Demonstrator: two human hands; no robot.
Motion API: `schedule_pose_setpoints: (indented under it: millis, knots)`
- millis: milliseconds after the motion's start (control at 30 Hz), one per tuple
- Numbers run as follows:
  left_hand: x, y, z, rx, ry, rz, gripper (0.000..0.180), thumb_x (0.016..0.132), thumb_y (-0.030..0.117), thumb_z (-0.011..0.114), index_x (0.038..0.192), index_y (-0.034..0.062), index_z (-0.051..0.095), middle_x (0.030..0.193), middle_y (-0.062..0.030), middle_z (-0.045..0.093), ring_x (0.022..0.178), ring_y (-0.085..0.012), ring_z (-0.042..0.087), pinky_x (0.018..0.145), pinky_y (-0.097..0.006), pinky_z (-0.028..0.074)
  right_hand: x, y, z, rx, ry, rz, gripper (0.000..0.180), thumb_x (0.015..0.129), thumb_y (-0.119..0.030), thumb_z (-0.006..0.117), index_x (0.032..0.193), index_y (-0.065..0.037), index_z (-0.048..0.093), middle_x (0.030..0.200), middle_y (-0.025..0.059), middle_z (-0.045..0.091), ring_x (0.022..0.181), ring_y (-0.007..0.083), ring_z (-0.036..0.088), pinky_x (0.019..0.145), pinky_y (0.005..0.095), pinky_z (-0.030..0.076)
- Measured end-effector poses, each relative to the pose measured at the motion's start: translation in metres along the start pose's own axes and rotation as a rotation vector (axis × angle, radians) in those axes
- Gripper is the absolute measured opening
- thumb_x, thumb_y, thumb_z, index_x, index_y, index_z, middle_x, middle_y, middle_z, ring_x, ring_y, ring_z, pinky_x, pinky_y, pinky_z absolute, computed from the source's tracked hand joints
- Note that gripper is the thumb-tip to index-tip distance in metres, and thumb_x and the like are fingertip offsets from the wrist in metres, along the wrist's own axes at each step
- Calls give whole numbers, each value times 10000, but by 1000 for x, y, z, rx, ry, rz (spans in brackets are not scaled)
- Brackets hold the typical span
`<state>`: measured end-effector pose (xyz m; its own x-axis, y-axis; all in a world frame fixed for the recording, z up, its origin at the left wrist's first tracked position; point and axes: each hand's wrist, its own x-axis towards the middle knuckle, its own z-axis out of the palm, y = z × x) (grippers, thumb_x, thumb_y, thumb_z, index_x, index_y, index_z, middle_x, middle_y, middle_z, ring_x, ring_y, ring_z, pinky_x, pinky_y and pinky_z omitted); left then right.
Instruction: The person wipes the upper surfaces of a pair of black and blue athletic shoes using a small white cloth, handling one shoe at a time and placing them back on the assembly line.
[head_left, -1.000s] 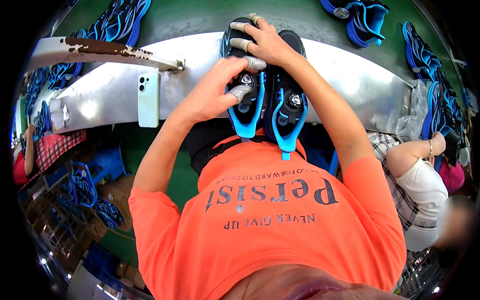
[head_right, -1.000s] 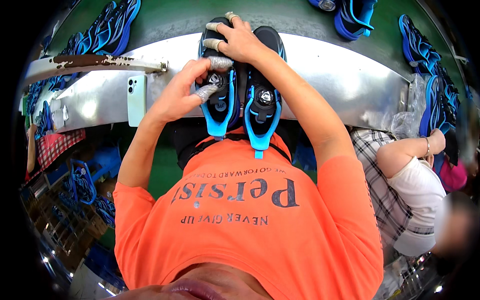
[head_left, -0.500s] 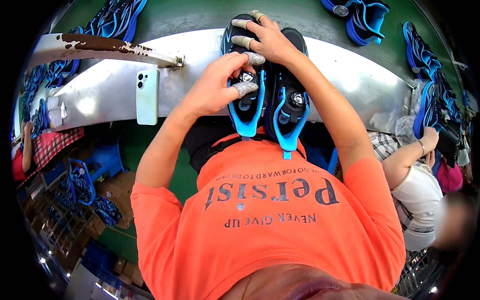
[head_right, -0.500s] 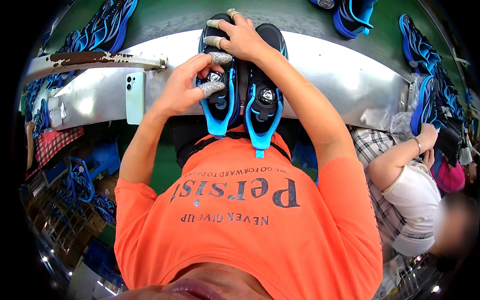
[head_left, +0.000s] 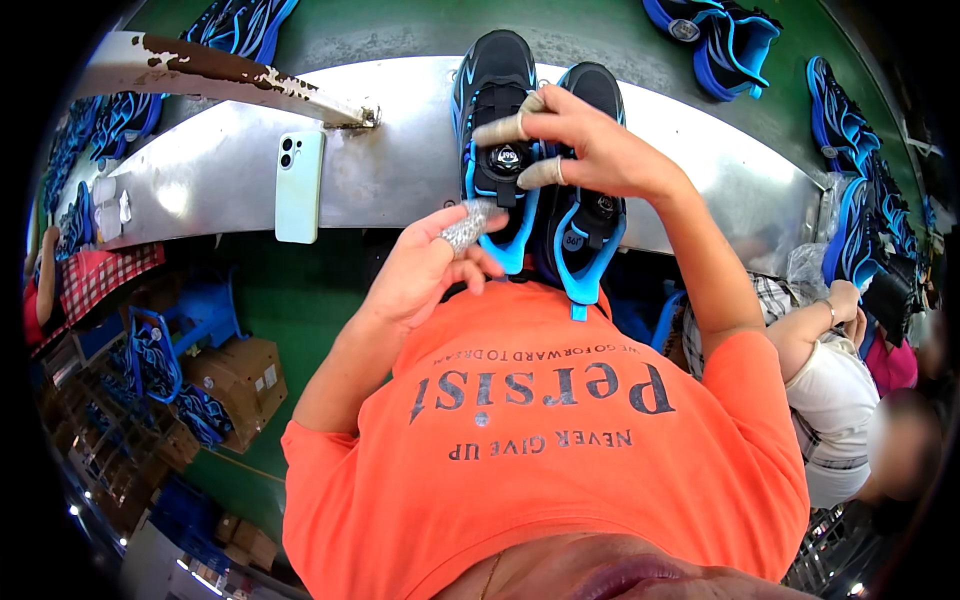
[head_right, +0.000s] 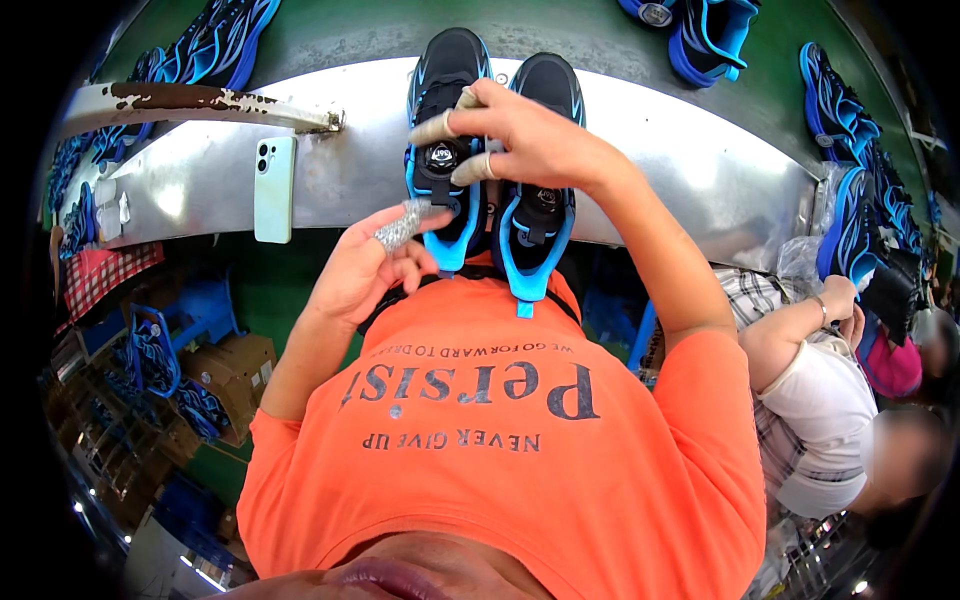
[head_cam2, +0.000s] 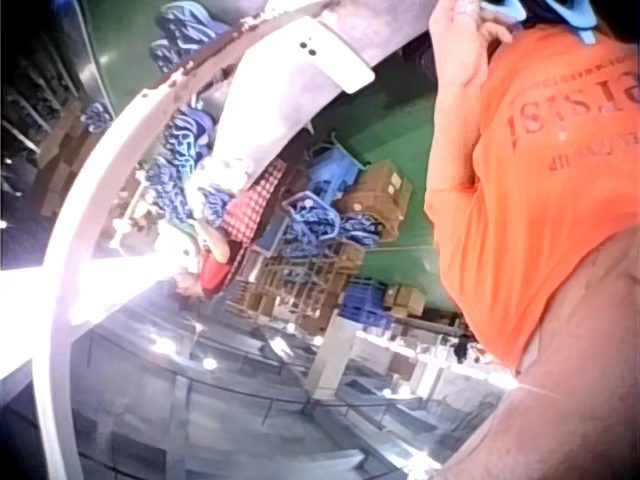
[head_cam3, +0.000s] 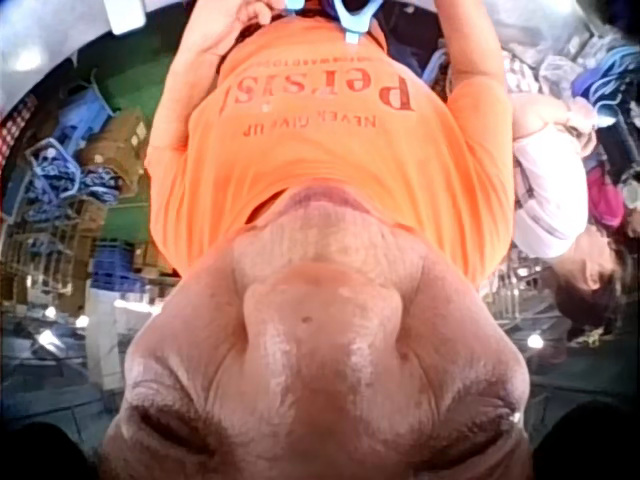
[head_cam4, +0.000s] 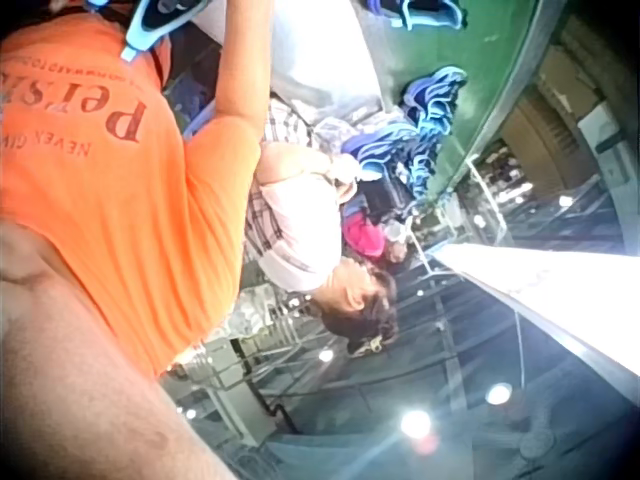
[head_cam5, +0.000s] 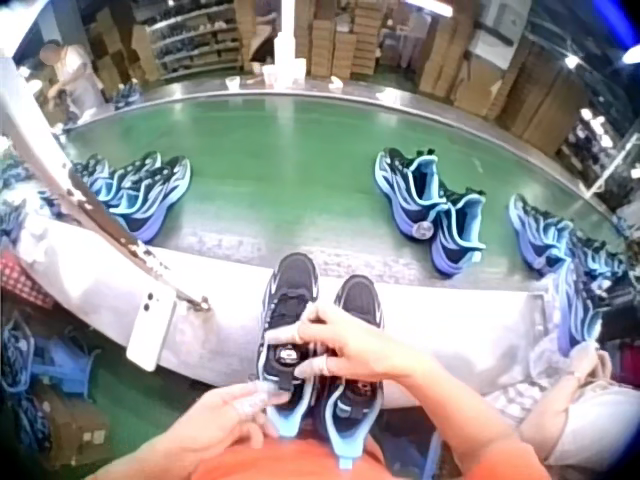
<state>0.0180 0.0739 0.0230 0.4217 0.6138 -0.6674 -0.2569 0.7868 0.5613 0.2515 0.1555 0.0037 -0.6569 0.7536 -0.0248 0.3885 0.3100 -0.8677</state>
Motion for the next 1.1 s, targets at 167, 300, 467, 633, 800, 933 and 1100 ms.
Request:
schedule_pose_setpoints:
  millis: [167,300,467,633,800,933,1100]
  knots:
    - [25,-22,7,-196,-45,48,324,976,50,410,1281,-58,430,1246,-231,543,877,-231,665,627,-261,530,3,-18,20,-122,129,131,382,741,-140,739,1120,-152,688,894,78,520,939,239,537,834,338,458]
    - [16,-15,14,-185,6,66,330,985,62,375,1285,-72,412,1277,-206,502,1023,-293,637,644,-297,546,1,-18,29,-236,231,127,343,736,-182,733,1076,-152,693,917,96,527,897,251,545,789,338,467]
    - [15,-21,12,-232,-39,56,328,1006,110,350,1276,-63,416,1284,-193,502,1032,-327,633,669,-332,553,10,-8,26,-39,165,-124,267,742,-137,721,1008,-120,712,905,98,515,888,243,546,773,321,483]
    - [15,-24,10,-236,-19,82,370,1012,204,405,1287,-38,455,1320,-184,516,1035,-313,624,707,-322,532,12,-11,55,-294,351,-34,197,737,-209,728,914,-127,700,812,95,521,802,267,566,700,356,484]
    - [3,2,-13,38,-205,-15,388,979,191,453,1262,-65,522,1204,-192,602,941,-252,655,693,-304,538,12,20,15,-192,449,212,335,740,-330,764,991,-122,691,982,148,612,900,321,595,766,388,483]
    - [1,51,-5,1085,75,371,270,862,107,521,1097,3,603,978,-125,664,743,-215,622,601,-310,495,-3,10,0,-202,387,97,568,716,-378,795,1202,-137,627,1169,183,584,1126,353,518,957,423,426]
    - [58,56,12,1728,153,540,346,725,180,632,1026,12,608,873,-172,660,769,-336,630,665,-422,493,-2,-7,39,-247,187,70,797,624,-404,840,1300,-101,547,1393,226,411,1265,424,392,1059,473,358]
